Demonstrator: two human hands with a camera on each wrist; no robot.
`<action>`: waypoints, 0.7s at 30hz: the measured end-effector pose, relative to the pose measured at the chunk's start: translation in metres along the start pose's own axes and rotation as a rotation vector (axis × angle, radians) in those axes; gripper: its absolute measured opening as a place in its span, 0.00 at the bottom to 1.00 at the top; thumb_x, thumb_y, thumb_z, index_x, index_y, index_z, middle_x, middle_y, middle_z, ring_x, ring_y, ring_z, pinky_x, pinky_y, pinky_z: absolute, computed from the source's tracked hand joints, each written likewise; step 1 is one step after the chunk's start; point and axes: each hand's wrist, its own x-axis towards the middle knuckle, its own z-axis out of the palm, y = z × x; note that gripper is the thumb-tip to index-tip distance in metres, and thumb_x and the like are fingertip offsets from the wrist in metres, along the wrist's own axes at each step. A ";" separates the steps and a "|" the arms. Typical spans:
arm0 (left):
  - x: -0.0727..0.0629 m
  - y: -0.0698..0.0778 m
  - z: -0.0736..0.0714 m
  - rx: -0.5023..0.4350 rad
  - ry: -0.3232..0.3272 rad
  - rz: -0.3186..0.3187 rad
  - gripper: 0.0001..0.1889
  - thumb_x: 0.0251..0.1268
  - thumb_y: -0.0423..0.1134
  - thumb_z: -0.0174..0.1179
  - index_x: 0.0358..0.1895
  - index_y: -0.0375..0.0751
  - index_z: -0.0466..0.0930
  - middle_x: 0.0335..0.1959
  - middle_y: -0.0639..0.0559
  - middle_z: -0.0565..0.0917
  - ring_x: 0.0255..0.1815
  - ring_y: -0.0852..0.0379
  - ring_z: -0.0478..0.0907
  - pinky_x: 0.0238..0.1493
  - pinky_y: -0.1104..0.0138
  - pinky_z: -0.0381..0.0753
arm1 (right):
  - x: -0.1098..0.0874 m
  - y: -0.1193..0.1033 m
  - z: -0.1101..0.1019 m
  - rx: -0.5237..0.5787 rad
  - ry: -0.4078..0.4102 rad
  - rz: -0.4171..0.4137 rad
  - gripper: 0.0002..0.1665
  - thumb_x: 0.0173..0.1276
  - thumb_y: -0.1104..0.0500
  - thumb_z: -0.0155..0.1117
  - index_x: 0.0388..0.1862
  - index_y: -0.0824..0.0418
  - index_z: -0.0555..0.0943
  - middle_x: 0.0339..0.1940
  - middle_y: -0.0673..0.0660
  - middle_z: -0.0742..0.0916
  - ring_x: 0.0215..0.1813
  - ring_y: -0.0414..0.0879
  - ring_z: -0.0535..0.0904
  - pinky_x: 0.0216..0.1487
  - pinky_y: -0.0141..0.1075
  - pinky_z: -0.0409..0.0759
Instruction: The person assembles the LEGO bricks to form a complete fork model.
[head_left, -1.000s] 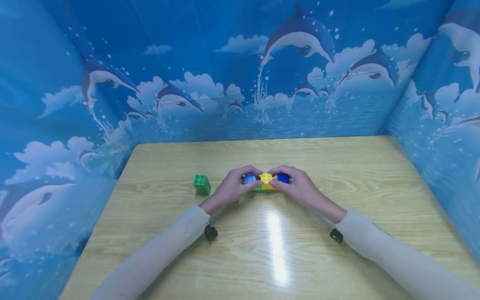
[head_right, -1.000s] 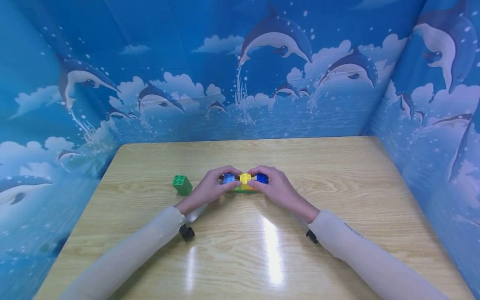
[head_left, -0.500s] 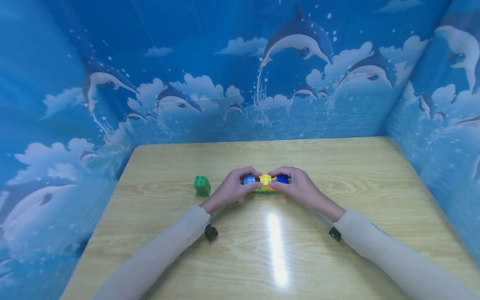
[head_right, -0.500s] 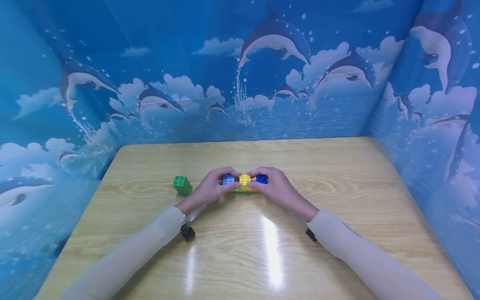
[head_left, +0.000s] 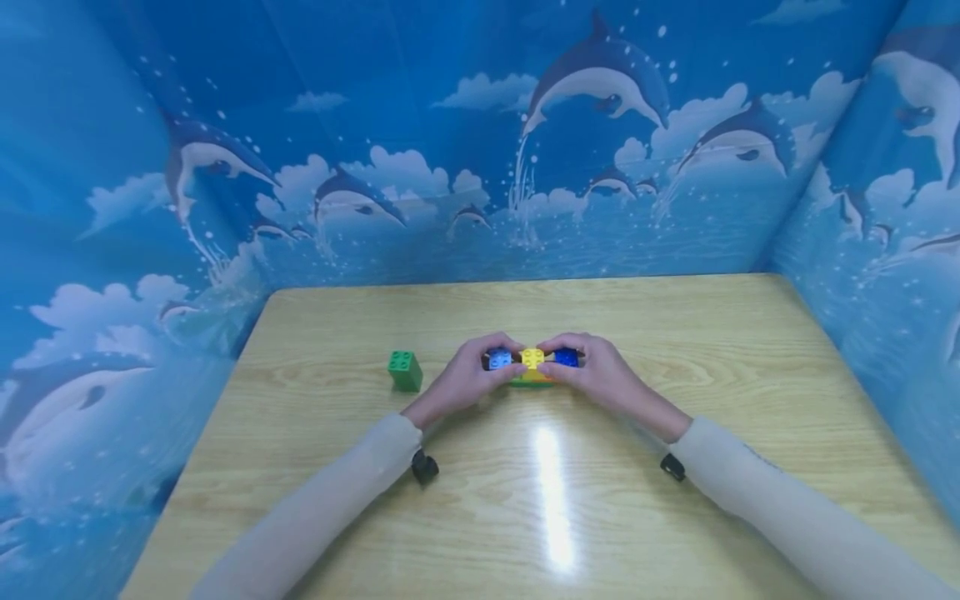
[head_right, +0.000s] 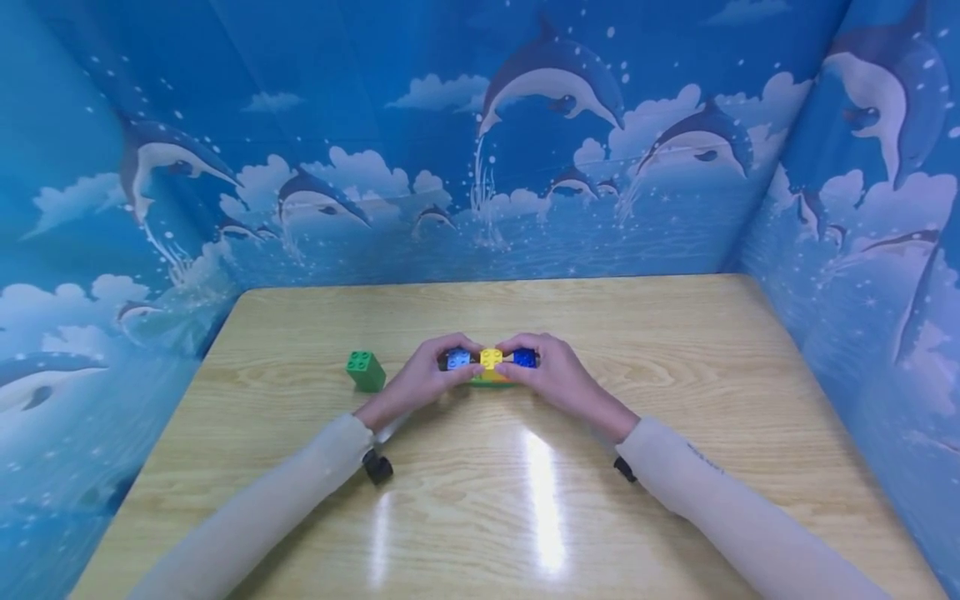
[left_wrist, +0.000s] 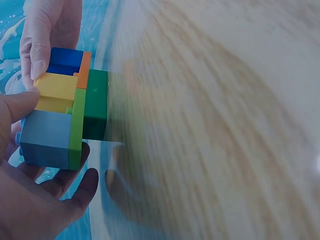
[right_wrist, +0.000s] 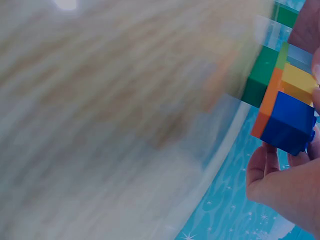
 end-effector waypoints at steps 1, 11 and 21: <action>0.000 0.001 0.000 0.003 0.004 -0.001 0.13 0.78 0.47 0.71 0.59 0.53 0.88 0.53 0.55 0.85 0.47 0.51 0.80 0.45 0.59 0.83 | 0.000 -0.001 -0.001 -0.006 0.002 0.000 0.21 0.75 0.48 0.78 0.63 0.51 0.89 0.63 0.55 0.87 0.58 0.54 0.82 0.48 0.44 0.88; -0.009 0.004 0.006 0.046 0.044 -0.043 0.14 0.79 0.48 0.70 0.62 0.54 0.88 0.57 0.57 0.85 0.51 0.53 0.81 0.51 0.58 0.84 | 0.000 -0.005 -0.002 -0.058 -0.029 -0.030 0.21 0.75 0.48 0.78 0.63 0.51 0.89 0.63 0.54 0.88 0.64 0.57 0.81 0.61 0.58 0.82; -0.008 0.005 0.003 0.063 0.058 -0.036 0.14 0.78 0.47 0.71 0.62 0.55 0.88 0.56 0.57 0.86 0.48 0.53 0.81 0.48 0.58 0.83 | 0.004 -0.004 -0.001 -0.034 -0.018 -0.052 0.22 0.73 0.49 0.80 0.62 0.52 0.89 0.62 0.53 0.89 0.63 0.56 0.83 0.59 0.56 0.84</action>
